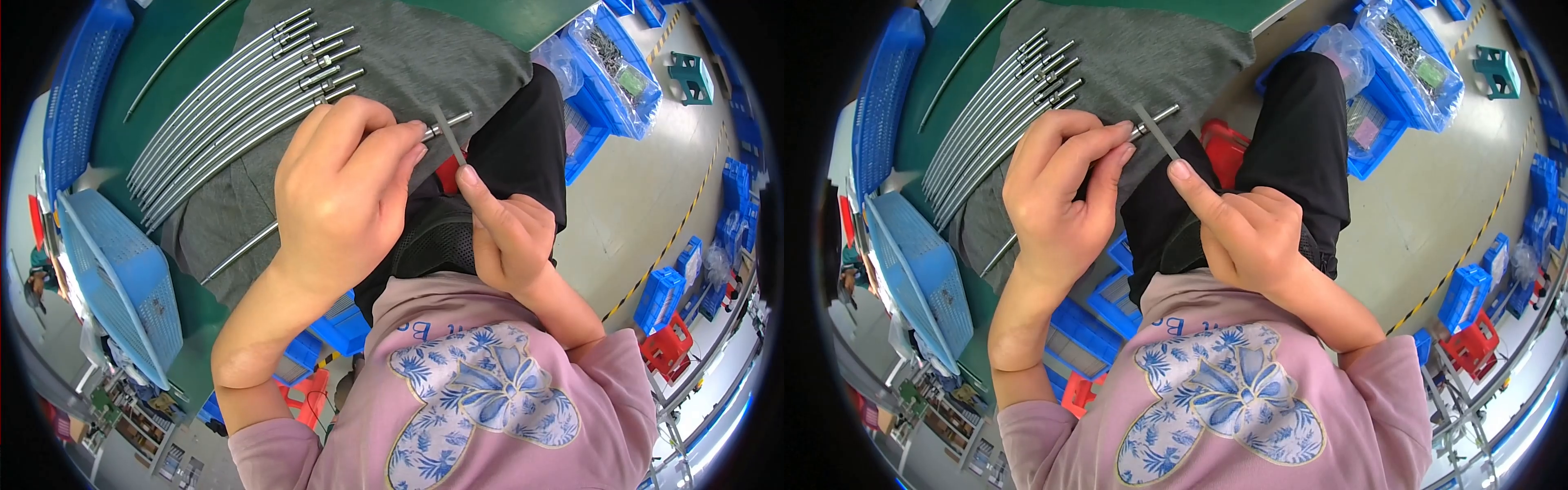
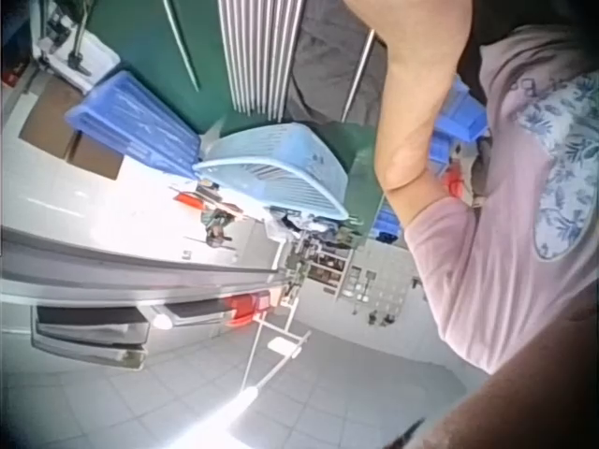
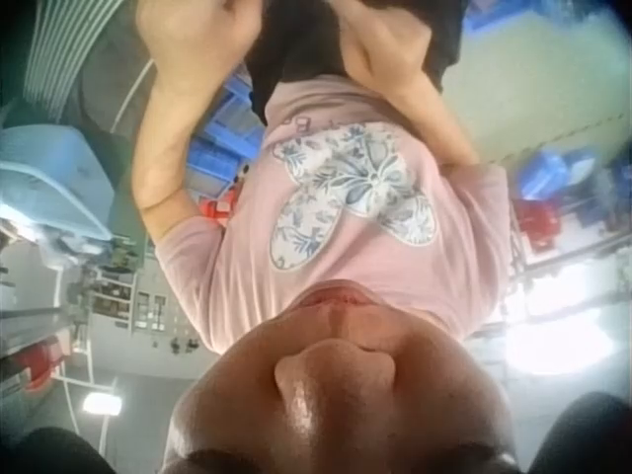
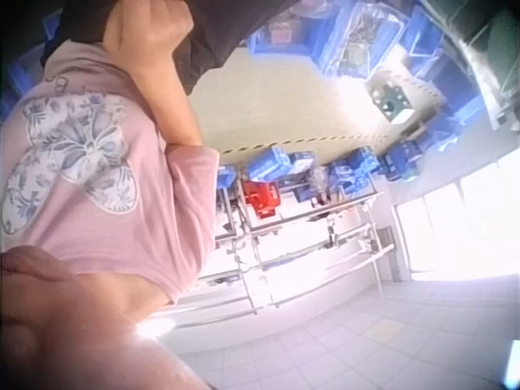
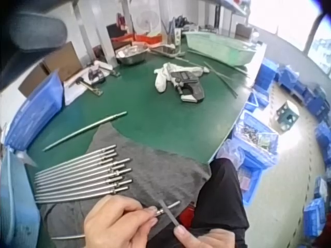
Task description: Using a small metal file to smooth or finish the ends of multiple metal rods at a factory workbench.
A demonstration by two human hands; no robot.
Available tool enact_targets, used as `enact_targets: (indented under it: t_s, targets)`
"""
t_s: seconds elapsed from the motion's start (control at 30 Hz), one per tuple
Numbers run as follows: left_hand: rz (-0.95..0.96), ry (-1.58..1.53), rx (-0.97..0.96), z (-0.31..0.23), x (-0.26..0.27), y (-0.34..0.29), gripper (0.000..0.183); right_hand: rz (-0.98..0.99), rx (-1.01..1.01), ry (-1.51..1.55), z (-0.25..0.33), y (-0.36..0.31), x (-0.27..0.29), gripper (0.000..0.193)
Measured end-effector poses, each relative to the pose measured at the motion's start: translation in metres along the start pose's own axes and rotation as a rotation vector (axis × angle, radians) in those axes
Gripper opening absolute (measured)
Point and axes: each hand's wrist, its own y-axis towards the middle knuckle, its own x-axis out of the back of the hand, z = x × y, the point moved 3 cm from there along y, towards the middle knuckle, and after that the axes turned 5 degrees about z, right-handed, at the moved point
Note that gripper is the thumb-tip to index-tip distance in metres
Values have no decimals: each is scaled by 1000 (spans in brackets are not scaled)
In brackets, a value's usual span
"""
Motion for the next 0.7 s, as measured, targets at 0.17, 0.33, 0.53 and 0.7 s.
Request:
enact_targets:
  t_s: [0.17,0.33,0.53,0.7]
  targets:
    - [-32,-24,-18,0,-1,2,22,31,4,-58,1,24,-2,59]
    - [-41,-28,-5,-1,-1,3,22,80,-59,-42,4,6,6,60]
    - [-31,-24,-21,1,1,2,22,73,-71,5,8,25,7,61]
    - [-18,-18,-13,3,1,5,23,-12,-21,4,4,32,2,60]
